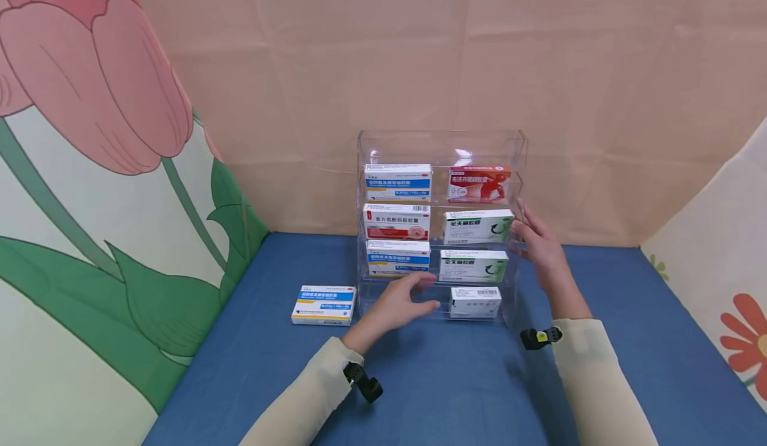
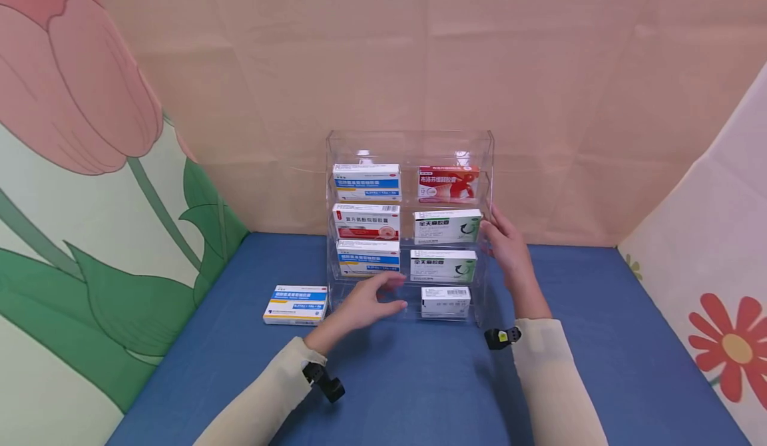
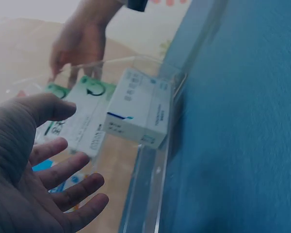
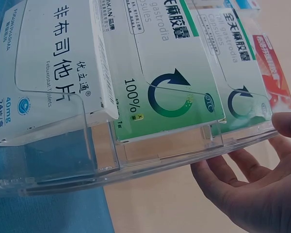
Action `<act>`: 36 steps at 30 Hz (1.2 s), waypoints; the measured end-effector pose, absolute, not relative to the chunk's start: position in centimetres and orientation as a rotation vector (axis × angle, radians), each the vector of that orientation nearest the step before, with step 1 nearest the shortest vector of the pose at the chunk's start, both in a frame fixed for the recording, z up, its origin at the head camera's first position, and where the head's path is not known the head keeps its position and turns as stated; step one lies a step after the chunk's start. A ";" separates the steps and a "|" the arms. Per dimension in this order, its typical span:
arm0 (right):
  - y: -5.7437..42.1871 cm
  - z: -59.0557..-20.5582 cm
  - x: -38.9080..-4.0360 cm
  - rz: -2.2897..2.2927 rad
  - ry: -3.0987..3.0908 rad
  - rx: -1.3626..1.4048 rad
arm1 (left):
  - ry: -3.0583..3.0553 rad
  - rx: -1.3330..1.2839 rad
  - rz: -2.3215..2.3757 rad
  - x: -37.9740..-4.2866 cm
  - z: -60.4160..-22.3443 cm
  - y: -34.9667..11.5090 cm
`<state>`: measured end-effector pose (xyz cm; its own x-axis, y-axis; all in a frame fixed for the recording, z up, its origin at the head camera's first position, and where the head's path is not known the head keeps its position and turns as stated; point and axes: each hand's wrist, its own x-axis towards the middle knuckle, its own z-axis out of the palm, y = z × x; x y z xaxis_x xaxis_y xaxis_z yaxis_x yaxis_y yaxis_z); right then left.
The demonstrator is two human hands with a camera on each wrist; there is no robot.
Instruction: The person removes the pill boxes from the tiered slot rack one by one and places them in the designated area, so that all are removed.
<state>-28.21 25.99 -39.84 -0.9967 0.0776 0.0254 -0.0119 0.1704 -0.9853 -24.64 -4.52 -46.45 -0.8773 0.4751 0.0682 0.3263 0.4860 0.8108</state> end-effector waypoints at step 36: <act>26.0 -39.8 -28.1 2.003 -2.329 -0.055 | 2.959 0.678 1.021 -24.0 -48.3 2.0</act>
<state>-28.08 25.99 -39.77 -0.9970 0.0719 0.0292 -0.0181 0.1501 -0.9885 -23.96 2.05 -48.35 -0.9087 0.3711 0.1914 0.4101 0.7076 0.5754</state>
